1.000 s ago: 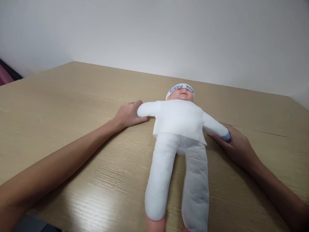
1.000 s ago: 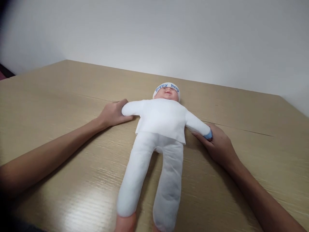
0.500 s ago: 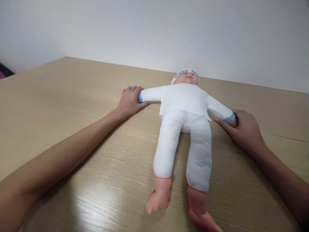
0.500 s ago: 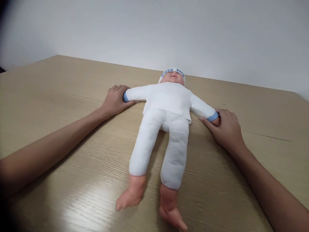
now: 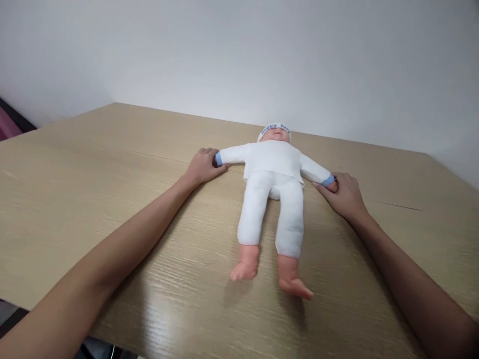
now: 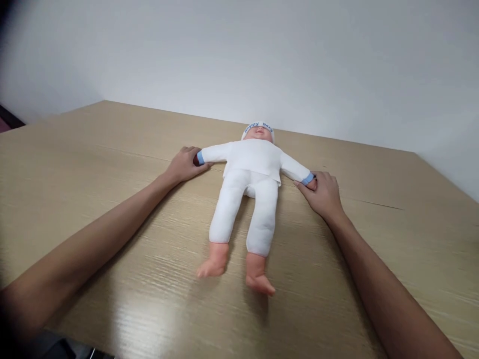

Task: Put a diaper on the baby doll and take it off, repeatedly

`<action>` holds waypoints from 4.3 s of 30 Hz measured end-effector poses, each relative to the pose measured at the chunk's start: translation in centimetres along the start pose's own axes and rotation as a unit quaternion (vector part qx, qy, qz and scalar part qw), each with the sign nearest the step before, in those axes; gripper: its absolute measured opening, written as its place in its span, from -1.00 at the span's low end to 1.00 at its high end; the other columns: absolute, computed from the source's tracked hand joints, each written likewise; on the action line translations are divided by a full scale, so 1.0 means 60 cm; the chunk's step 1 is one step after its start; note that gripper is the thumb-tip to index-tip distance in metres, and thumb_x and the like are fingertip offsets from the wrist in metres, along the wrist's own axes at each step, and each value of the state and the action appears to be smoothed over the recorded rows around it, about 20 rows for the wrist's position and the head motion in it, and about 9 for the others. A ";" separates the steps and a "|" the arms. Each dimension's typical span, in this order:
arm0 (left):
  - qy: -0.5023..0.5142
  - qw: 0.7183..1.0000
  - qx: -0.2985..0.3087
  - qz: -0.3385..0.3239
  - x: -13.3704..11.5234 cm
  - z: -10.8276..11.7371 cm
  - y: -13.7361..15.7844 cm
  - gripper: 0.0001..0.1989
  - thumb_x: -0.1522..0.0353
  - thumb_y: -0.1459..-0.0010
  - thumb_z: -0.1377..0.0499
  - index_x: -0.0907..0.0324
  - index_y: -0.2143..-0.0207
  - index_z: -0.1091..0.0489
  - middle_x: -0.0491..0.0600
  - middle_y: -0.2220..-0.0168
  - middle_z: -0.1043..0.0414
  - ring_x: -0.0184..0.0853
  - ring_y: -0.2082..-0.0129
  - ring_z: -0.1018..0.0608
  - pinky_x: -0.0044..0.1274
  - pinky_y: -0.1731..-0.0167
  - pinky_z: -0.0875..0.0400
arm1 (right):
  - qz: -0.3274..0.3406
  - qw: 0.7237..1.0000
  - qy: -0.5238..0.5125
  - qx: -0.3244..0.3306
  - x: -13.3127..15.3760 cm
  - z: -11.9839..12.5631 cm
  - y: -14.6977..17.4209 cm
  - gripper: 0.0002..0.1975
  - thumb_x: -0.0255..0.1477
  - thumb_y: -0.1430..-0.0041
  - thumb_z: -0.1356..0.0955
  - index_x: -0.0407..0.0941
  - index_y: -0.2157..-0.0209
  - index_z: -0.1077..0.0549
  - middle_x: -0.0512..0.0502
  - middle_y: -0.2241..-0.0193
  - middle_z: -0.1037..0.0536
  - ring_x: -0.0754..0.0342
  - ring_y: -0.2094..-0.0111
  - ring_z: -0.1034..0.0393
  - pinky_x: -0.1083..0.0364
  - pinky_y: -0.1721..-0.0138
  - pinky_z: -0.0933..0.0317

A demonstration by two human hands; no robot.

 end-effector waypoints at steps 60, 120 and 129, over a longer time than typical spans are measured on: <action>0.664 0.643 0.183 0.335 -0.418 -0.060 0.821 -0.15 -0.19 0.17 -0.60 0.18 0.03 -0.53 0.17 0.06 -0.69 0.00 0.06 -0.73 -0.28 -0.03 -0.62 | -0.252 0.712 -0.615 0.227 0.291 -0.045 0.807 -0.32 0.14 0.00 -0.62 -0.06 0.02 -0.62 -0.21 0.11 -0.76 -0.31 -0.04 -0.66 -0.18 -0.03 -0.54; 0.186 0.981 0.043 -0.040 -0.284 0.253 0.514 -0.72 0.27 -0.52 -0.11 0.19 -0.12 -0.50 0.14 -0.11 -0.62 -0.10 -0.07 -0.62 -0.29 -0.18 -0.50 | 0.150 0.981 -0.089 0.084 0.447 0.050 0.558 -0.37 -0.12 -0.61 -0.21 -0.03 -0.55 -0.29 -0.26 -0.56 -0.27 -0.26 -0.59 -0.08 -0.38 -0.57 0.07; -0.121 0.867 0.191 -0.444 -0.401 0.101 0.329 -0.12 0.56 -0.32 -0.17 -0.05 -0.61 -0.06 -0.03 -0.69 0.15 0.02 -0.66 -0.03 -0.13 -0.55 -0.05 | 0.167 0.980 -0.066 0.091 0.448 0.051 0.563 -0.34 -0.14 -0.62 -0.22 -0.03 -0.60 -0.18 -0.22 -0.59 -0.22 -0.25 -0.61 -0.03 -0.37 -0.58 0.04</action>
Point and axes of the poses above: each hand's wrist, its own y-axis away from the middle knuckle, its own z-axis out of the back of the hand, x = y × z, the point moved 9 cm from there along -y, towards the middle knuckle
